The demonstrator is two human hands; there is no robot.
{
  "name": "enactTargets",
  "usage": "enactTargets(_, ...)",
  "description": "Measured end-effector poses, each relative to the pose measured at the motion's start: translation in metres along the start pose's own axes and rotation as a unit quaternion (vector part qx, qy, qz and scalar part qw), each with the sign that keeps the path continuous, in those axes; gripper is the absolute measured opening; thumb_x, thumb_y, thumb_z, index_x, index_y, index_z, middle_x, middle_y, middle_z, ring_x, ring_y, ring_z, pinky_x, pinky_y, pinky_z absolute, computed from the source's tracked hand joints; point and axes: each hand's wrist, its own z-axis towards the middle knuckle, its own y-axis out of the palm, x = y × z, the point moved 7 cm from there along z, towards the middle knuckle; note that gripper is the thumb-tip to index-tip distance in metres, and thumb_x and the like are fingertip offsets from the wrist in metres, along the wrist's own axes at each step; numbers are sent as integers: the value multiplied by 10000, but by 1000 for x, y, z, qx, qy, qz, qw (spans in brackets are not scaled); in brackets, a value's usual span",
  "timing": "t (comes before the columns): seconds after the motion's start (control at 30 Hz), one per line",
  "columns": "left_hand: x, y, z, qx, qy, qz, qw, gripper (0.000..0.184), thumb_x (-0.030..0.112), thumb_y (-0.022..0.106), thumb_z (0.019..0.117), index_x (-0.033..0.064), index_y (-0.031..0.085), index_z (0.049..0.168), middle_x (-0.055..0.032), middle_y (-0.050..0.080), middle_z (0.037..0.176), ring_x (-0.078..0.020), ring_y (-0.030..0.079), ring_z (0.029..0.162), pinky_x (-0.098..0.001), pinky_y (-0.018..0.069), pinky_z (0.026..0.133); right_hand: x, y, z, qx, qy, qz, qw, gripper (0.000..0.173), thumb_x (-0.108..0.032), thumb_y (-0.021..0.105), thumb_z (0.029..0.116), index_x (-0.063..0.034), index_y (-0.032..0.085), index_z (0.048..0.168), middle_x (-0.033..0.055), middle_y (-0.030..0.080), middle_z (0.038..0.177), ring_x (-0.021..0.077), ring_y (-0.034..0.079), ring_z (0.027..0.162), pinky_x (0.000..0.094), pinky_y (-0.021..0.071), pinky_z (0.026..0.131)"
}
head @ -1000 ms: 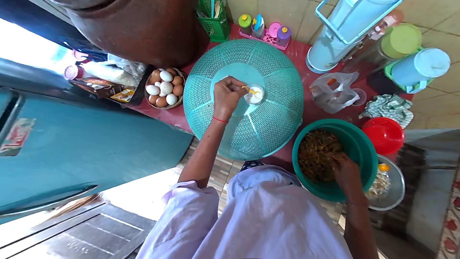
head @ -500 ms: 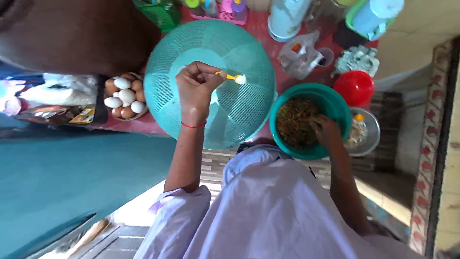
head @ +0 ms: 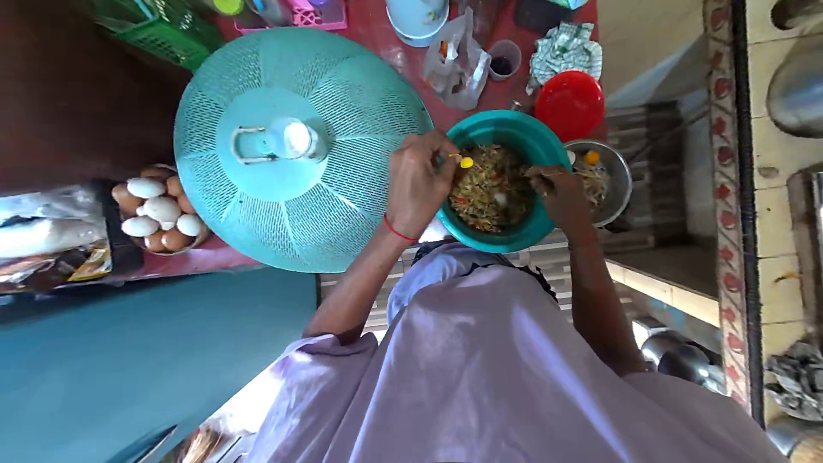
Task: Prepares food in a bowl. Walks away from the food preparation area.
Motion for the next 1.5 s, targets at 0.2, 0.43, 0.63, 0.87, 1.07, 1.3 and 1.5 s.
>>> enactTargets(0.2,-25,-25,-10,58,-55,-27,996,119,110,719,899,20,704,975,-53,687,840,-58,579,679,-218,465,625,13,63,26,-164,99,-41,981,539,-204,711,970,-83,554,1471,286,525,1465,470,535,1329,642,444,1085)
enactTargets(0.43,-69,-106,-37,230,-87,-64,967,154,105,735,898,-3,671,987,-4,670,849,-3,566,688,-179,473,635,-6,102,35,-220,44,-82,971,311,38,695,915,59,684,1225,333,608,1308,532,592,1196,682,469,1014)
enactTargets(0.63,-101,-156,-41,306,-127,120,936,175,122,680,940,-37,696,1012,-133,715,914,-130,642,737,-277,517,695,-4,70,63,-165,125,-147,967,265,-47,669,966,41,688,1215,314,690,1141,514,663,1071,700,503,914)
enactTargets(0.87,-134,-137,-28,246,-149,188,939,117,58,652,935,-31,720,971,-203,715,960,-358,662,903,-485,509,844,-7,127,71,-301,170,-153,926,907,-400,775,914,-88,296,1618,339,258,1623,533,356,1448,674,359,1130)
enactTargets(1.07,-147,-134,-22,196,-128,151,960,393,167,655,888,0,642,1244,-281,546,1360,-487,478,1262,-613,368,1047,-15,133,79,-231,115,-215,942,581,-133,658,970,-112,490,1526,351,381,1551,540,415,1406,672,356,1136)
enactTargets(1.3,-166,-126,1,47,-201,150,967,956,269,975,646,163,523,1482,-319,323,1542,-560,400,1320,-638,458,992,-13,110,90,-214,91,-248,940,457,-52,629,966,-5,583,1418,347,552,1401,569,483,1330,690,398,1088)
enactTargets(1.5,-172,-133,15,-5,-208,126,970,575,96,866,772,-12,615,1278,-272,611,1216,-439,616,1112,-588,508,940,-25,81,67,-232,130,-243,933,552,-162,718,955,-37,544,1463,347,507,1452,589,489,1309,695,433,1046)
